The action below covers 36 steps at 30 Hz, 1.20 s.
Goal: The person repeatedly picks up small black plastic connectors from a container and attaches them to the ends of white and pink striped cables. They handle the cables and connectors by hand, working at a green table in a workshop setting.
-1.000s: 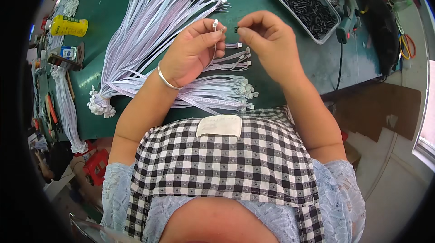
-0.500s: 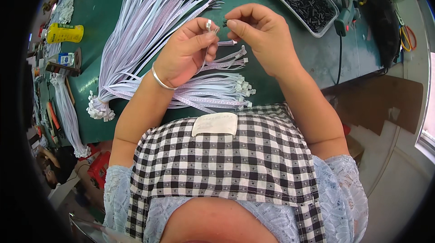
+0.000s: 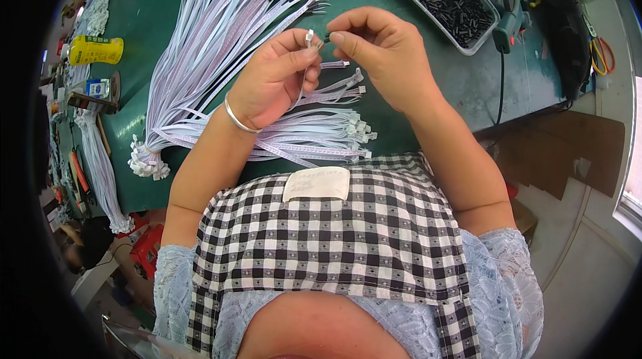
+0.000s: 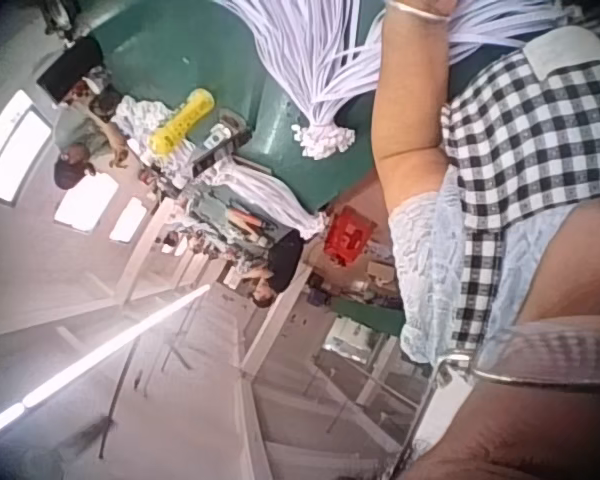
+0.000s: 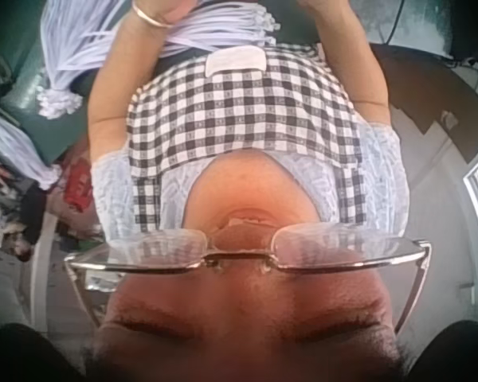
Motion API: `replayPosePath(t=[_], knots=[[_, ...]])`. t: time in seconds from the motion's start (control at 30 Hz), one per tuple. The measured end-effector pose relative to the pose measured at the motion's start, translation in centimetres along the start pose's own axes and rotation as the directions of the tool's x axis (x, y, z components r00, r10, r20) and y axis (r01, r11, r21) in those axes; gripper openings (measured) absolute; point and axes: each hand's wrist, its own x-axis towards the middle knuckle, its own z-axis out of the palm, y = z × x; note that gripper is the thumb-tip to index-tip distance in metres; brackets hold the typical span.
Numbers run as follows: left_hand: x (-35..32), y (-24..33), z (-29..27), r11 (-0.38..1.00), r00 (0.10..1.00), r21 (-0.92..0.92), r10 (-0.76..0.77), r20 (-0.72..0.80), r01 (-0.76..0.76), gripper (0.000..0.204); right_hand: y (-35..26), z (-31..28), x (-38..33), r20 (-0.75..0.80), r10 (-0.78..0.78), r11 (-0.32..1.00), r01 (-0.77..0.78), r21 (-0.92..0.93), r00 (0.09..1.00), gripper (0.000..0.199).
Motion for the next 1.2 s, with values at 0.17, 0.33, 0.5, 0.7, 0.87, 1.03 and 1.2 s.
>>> replayPosePath(t=[0.17,0.33,0.5,0.7,0.87,1.03,1.2], knots=[[0.0,0.0,0.0,1.000,1.000,-0.014,0.006,-0.005,-0.006,0.010,0.0,0.2,-0.2,-0.003,-0.002,0.993,0.002,-0.117,1.000,0.015],[0.1,-0.1,-0.1,1.000,1.000,-0.013,0.012,-0.014,-0.012,0.010,0.1,0.1,-0.3,0.003,-0.027,0.993,0.027,-0.112,1.000,0.015],[0.1,-0.1,0.0,1.000,1.000,0.000,0.011,-0.017,-0.011,0.010,0.2,0.3,-0.2,-0.006,-0.077,0.983,0.075,-0.165,0.997,0.012],[0.1,-0.2,0.0,0.999,1.000,0.027,0.026,-0.017,-0.026,0.010,0.2,0.1,0.2,0.067,-0.249,0.873,0.254,-0.417,0.966,0.010],[0.1,-0.4,0.0,0.998,0.998,0.044,0.040,-0.042,-0.038,0.011,-0.2,-0.1,0.3,0.176,-0.337,0.765,0.378,-0.522,0.925,0.009],[-0.2,-0.1,0.8,0.984,0.996,0.174,0.059,-0.070,-0.046,0.021,-0.1,0.2,-0.1,0.090,-0.114,0.919,0.139,-0.368,0.989,0.010],[-0.6,0.8,0.2,0.878,0.994,0.466,0.084,0.072,-0.108,0.037,0.4,-0.8,-0.1,0.113,0.031,0.992,-0.017,-0.128,0.993,0.023]])
